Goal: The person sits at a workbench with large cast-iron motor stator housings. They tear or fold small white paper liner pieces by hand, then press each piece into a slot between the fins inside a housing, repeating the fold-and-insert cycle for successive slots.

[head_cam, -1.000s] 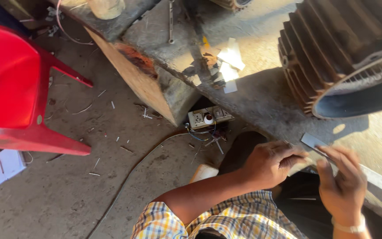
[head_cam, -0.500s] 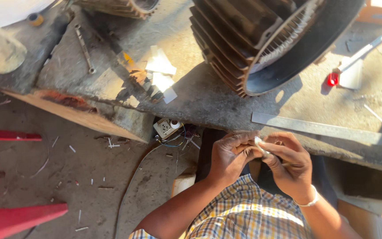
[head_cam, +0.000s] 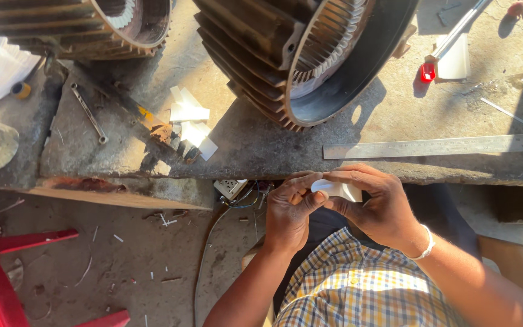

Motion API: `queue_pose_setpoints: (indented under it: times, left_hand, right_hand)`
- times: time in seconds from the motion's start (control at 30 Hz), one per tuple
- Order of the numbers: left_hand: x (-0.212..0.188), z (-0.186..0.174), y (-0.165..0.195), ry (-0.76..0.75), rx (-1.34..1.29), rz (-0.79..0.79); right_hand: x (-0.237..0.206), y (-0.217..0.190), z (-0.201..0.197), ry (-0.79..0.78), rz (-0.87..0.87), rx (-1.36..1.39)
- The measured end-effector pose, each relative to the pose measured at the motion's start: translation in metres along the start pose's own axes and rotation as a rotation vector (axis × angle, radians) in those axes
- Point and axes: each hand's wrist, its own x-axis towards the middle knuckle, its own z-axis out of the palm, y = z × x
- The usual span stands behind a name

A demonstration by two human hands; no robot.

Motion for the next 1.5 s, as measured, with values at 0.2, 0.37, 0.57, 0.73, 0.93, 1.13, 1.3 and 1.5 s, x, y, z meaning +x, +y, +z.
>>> queue_pose_setpoints:
  times: [0.2, 0.37, 0.57, 0.73, 0.93, 1.13, 1.3, 1.5]
  left_hand:
    - [-0.001, 0.002, 0.011, -0.025, 0.013, 0.001]
    - [0.007, 0.014, 0.024, 0.002, 0.856, 0.519]
    - [0.018, 0.017, 0.027, -0.029, 1.223, 0.662]
    - [0.016, 0.013, 0.030, -0.044, 1.259, 0.677]
    - [0.017, 0.012, 0.035, -0.070, 1.303, 0.674]
    - [0.015, 0.010, 0.036, -0.077, 1.315, 0.667]
    - [0.014, 0.011, 0.037, -0.089, 1.338, 0.686]
    - [0.011, 0.016, 0.042, -0.081, 1.354, 0.685]
  right_hand:
    - [0.014, -0.011, -0.010, 0.013, -0.196, -0.133]
    - [0.064, 0.011, -0.017, 0.315, -0.139, -0.275]
    - [0.128, 0.037, 0.011, 0.486, 0.049, 0.153]
    - [0.142, 0.037, 0.011, 0.454, 0.224, 0.199]
    - [0.151, 0.022, 0.010, 0.403, 0.330, 0.171]
    - [0.159, 0.010, 0.001, 0.303, 0.368, 0.058]
    - [0.164, 0.006, -0.003, 0.283, 0.429, 0.132]
    - [0.168, 0.000, -0.002, 0.249, 0.420, 0.053]
